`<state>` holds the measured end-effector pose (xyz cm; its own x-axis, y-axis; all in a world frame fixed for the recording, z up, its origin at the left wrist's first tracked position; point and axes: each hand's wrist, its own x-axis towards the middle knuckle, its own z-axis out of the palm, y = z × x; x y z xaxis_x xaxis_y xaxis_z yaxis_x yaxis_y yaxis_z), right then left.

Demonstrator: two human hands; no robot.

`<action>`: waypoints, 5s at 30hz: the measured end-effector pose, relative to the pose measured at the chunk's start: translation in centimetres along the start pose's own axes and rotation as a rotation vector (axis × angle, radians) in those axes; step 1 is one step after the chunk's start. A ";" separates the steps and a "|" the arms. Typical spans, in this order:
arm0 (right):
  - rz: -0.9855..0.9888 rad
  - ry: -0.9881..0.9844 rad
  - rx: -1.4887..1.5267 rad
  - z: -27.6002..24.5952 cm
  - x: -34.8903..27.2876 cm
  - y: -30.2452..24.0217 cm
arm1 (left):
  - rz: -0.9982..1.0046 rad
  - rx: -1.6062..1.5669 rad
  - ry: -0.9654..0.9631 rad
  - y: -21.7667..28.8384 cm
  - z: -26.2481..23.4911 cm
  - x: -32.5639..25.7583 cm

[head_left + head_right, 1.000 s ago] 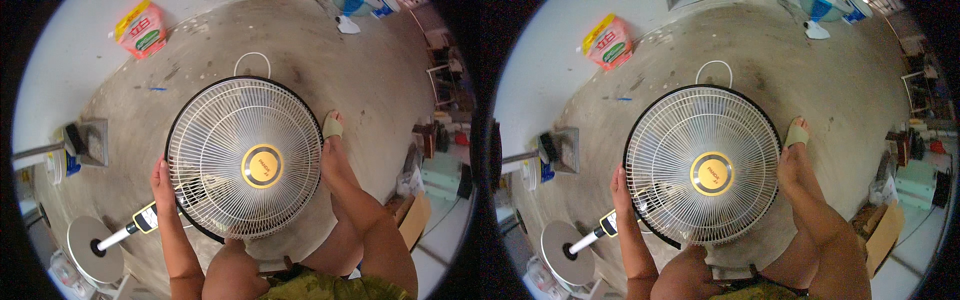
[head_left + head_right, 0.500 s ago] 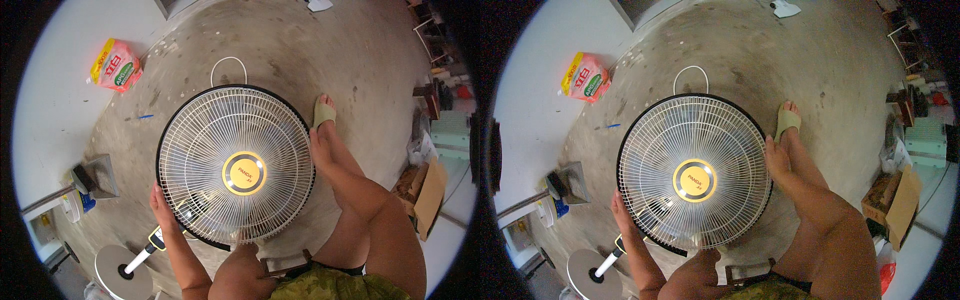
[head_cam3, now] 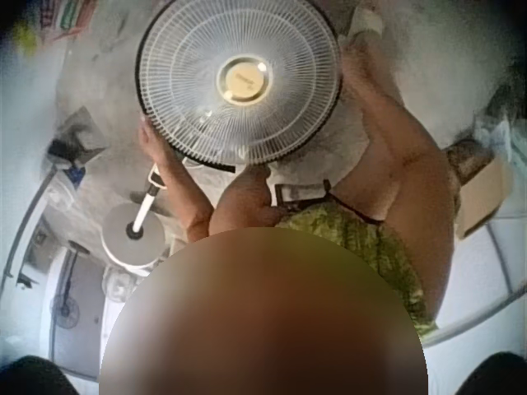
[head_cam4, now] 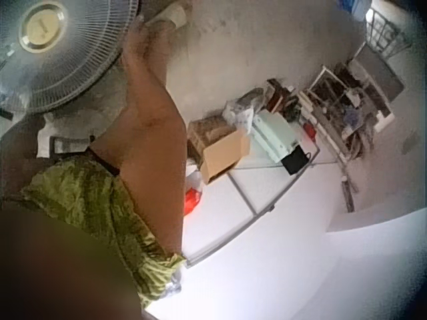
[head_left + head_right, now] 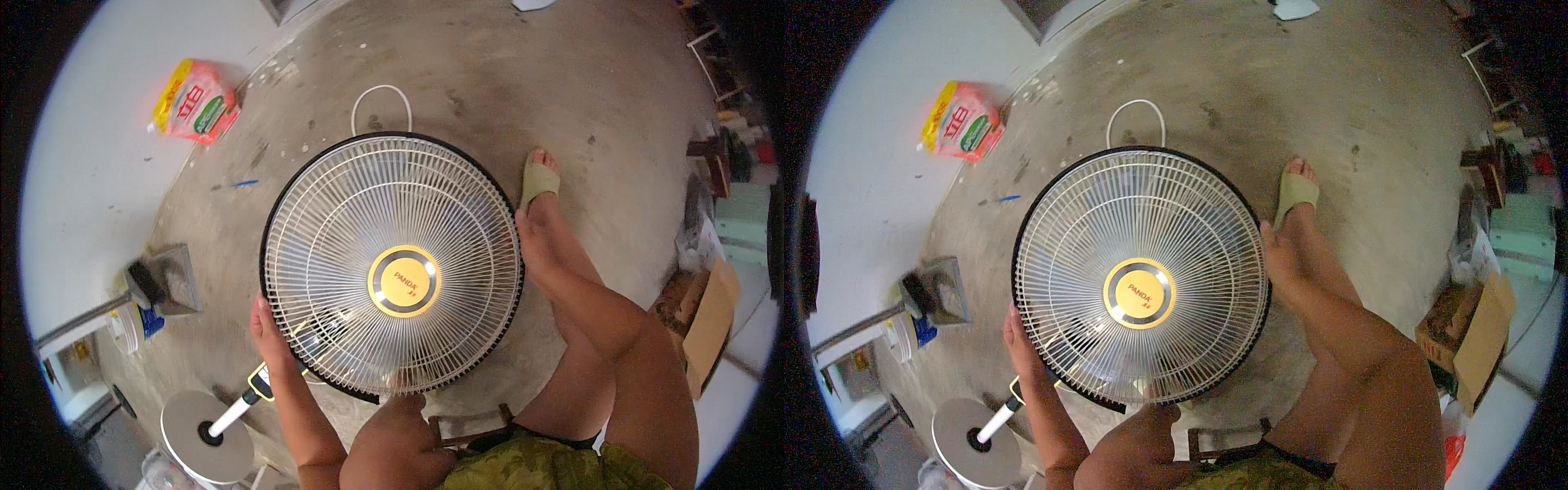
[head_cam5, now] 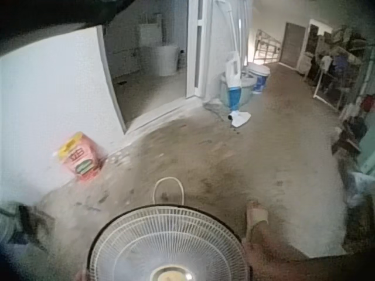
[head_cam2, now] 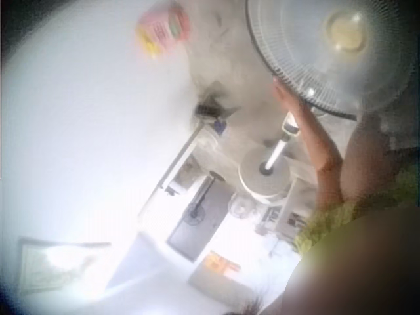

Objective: The person assembles a standing electric fan by hand. They attach the front protective cage to the fan head, align the tabs, and then secure the rear protective cage to complete the assembly.

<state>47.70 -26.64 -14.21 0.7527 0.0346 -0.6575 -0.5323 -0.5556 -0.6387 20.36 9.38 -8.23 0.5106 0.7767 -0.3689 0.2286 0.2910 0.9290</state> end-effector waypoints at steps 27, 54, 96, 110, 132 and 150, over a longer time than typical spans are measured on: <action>0.106 -0.393 0.393 -2.7 -1.4 -1.6 | -0.079 -0.128 -0.020 -1.3 -1.4 0.8; 0.013 -0.426 0.490 -3.0 -0.4 -0.4 | -0.096 -0.144 -0.069 -1.2 -1.6 0.6; 0.171 -0.515 0.410 -5.5 2.7 3.1 | -0.101 -0.009 -0.167 -0.4 -2.5 0.8; 0.191 -0.473 0.390 -4.5 0.3 -0.6 | -0.057 0.083 -0.249 0.1 -3.6 1.3; 0.212 -0.351 0.362 -3.6 -1.0 -1.6 | 0.071 0.119 -0.280 2.4 -1.2 0.6; -0.025 -0.516 0.235 -3.6 -1.1 -2.3 | 0.021 0.188 -0.335 1.8 -2.8 1.1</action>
<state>49.51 -28.44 -10.58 0.5105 0.4799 -0.7135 -0.6329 -0.3520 -0.6896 19.00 12.34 -6.91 0.7523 0.5464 -0.3681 0.3473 0.1458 0.9263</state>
